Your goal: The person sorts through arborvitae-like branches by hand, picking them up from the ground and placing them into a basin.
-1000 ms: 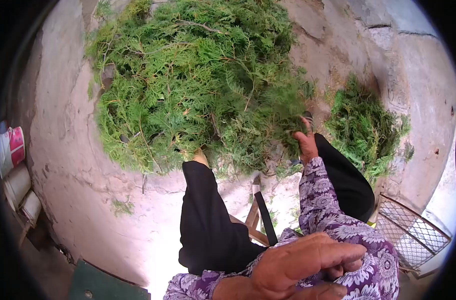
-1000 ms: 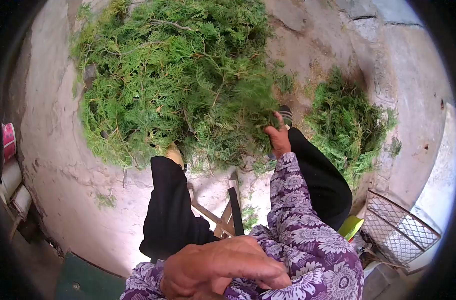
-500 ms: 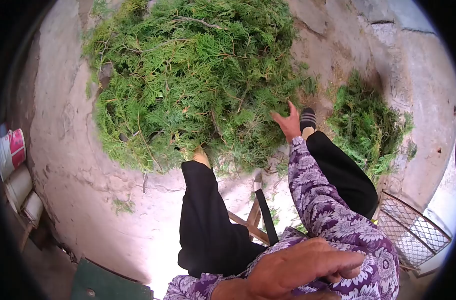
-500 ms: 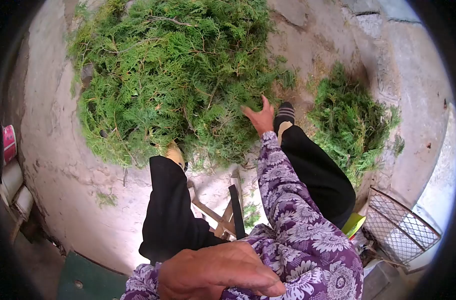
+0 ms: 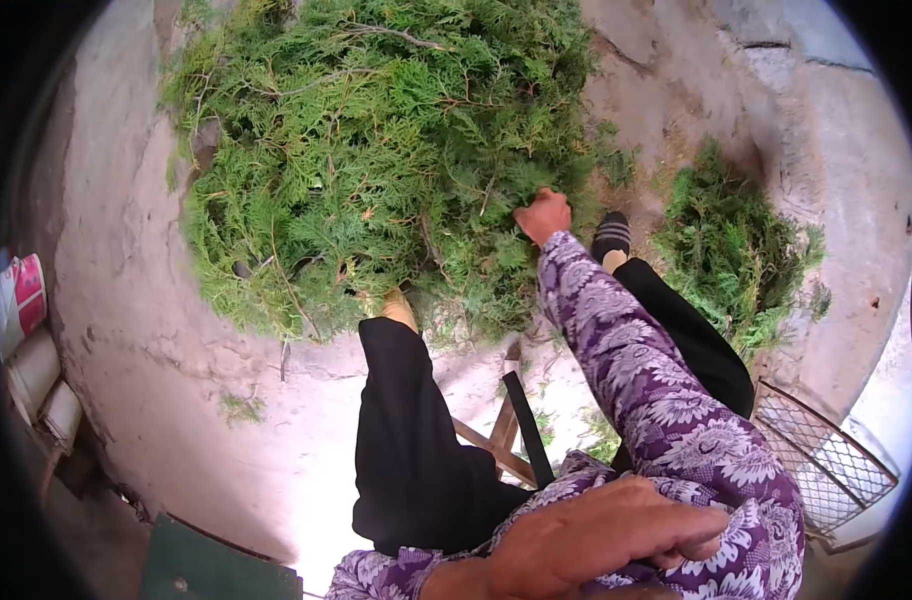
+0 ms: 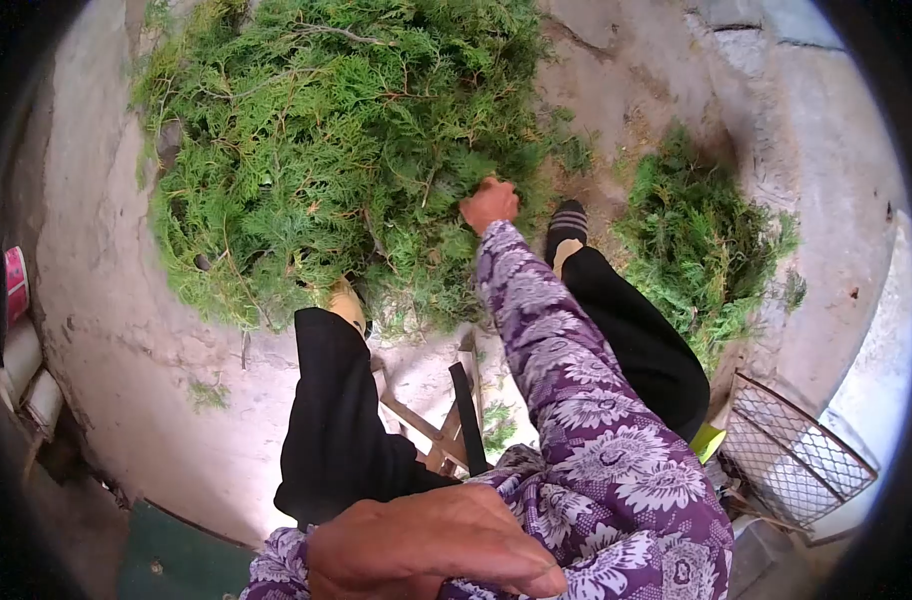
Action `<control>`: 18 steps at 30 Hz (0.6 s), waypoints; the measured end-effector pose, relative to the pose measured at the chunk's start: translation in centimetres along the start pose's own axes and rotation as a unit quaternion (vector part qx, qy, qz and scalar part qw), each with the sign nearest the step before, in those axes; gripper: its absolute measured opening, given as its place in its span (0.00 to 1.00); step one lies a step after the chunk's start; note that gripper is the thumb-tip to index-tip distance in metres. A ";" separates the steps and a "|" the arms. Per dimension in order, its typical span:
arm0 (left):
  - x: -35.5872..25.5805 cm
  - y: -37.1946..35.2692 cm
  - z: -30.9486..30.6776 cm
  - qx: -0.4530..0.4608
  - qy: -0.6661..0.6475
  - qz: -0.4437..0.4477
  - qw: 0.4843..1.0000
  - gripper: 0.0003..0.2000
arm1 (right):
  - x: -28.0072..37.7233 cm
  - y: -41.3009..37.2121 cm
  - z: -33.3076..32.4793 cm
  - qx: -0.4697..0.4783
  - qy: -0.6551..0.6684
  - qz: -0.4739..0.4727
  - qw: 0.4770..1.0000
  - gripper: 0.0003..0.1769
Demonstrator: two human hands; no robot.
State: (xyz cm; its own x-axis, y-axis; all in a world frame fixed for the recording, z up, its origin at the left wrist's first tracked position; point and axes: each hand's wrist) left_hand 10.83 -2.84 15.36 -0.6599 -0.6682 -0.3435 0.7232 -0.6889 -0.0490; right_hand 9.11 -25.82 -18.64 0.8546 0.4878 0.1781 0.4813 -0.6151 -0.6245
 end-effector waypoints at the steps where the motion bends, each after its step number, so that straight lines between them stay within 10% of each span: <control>1: -0.8 0.2 0.0 0.000 -0.002 0.002 1.000 0.18 | -0.8 0.2 -0.6 -0.001 -0.003 -0.001 1.000 0.31; 3: -2.8 0.6 0.0 -0.014 0.084 -0.171 0.982 0.19 | -2.2 0.5 -1.6 -0.063 0.017 -0.020 0.998 0.22; 6: -3.2 0.4 0.2 -0.037 0.084 -0.177 0.980 0.20 | -4.9 -0.8 -4.2 -0.003 -0.098 -0.027 0.995 0.22; 8: -1.4 -0.4 0.3 -0.028 0.026 -0.102 0.994 0.18 | -10.6 -1.6 -2.5 -0.098 0.094 -0.186 0.973 0.22; 11: -0.6 -0.6 0.4 -0.016 -0.031 -0.017 0.999 0.17 | -17.1 -2.0 1.2 -0.154 -0.097 -0.237 0.954 0.18; 14: -0.4 -0.8 0.2 -0.021 -0.024 -0.008 0.999 0.17 | -19.4 -1.6 5.0 -0.149 0.258 -0.179 0.938 0.20; 16: -0.3 -0.8 0.1 -0.028 -0.017 -0.010 0.999 0.17 | -15.0 -3.0 5.4 -0.084 -0.256 -0.135 0.953 0.23; 18: -0.2 -0.5 0.2 -0.037 -0.018 0.013 0.999 0.17 | -13.2 -2.6 7.0 -0.075 -0.204 -0.114 0.970 0.24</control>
State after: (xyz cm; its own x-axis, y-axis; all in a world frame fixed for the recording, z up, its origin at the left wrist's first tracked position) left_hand 10.56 -2.37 15.66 -0.6472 -0.6961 -0.3109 0.7519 -0.6501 -0.1097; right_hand -4.78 -26.36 -24.66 0.5900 0.8066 -0.0358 0.6974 -0.5315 -0.4808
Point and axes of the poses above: each hand's wrist, its own y-axis towards the middle knuckle, its own z-axis out of the palm, x = y × z, and after that the axes turned 7 degrees about -z, right-handed
